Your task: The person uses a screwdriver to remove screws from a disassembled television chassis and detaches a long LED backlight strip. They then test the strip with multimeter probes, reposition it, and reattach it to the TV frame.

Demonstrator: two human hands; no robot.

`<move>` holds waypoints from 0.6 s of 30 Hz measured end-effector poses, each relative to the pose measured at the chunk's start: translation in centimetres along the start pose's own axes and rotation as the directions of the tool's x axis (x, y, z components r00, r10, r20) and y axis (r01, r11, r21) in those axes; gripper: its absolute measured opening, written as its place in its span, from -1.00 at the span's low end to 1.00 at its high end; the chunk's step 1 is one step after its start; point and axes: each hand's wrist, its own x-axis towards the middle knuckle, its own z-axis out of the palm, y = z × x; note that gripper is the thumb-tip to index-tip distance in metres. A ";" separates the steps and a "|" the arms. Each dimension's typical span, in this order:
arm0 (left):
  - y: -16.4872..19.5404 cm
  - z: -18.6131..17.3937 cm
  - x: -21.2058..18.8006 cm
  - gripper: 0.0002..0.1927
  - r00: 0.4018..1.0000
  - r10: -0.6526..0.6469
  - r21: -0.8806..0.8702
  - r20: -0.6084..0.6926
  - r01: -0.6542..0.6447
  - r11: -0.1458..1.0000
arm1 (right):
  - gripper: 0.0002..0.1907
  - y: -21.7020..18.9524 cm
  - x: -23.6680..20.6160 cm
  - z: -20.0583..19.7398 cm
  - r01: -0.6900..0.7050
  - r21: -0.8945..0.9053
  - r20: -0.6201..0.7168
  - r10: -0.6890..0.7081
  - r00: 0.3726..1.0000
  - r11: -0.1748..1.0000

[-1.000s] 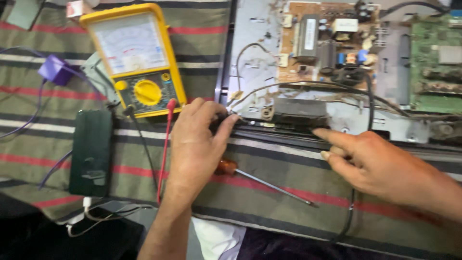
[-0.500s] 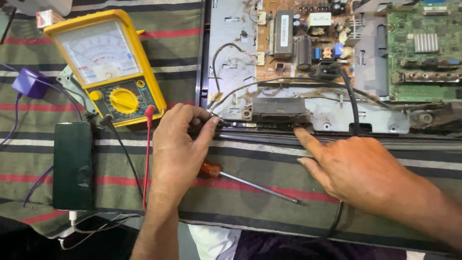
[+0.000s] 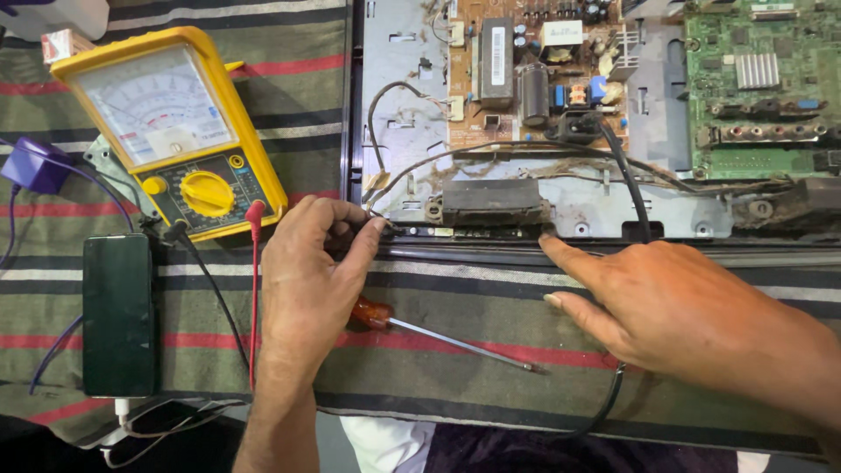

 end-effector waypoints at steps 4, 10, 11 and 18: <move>0.1 0.1 0.0 -0.81 0.997 -0.076 -0.014 0.021 0.076 0.997 | -0.20 -0.1 0.2 0.4 0.000 0.002 0.002 0.000 1.000 1.000; -0.2 0.3 0.0 -0.83 0.999 -0.053 -0.053 0.003 0.053 0.997 | -0.15 -0.4 0.7 1.1 0.059 -0.039 -0.029 -0.060 0.998 0.997; -0.2 0.4 0.0 -0.84 0.997 -0.076 -0.077 0.010 0.077 0.994 | -0.14 -0.5 0.8 1.2 0.072 -0.050 -0.040 -0.074 0.996 0.996; -0.5 0.6 0.0 -0.85 0.971 -0.224 -0.258 0.087 0.239 0.936 | -0.14 -0.9 0.6 0.4 0.066 0.064 -0.010 -0.065 0.998 0.996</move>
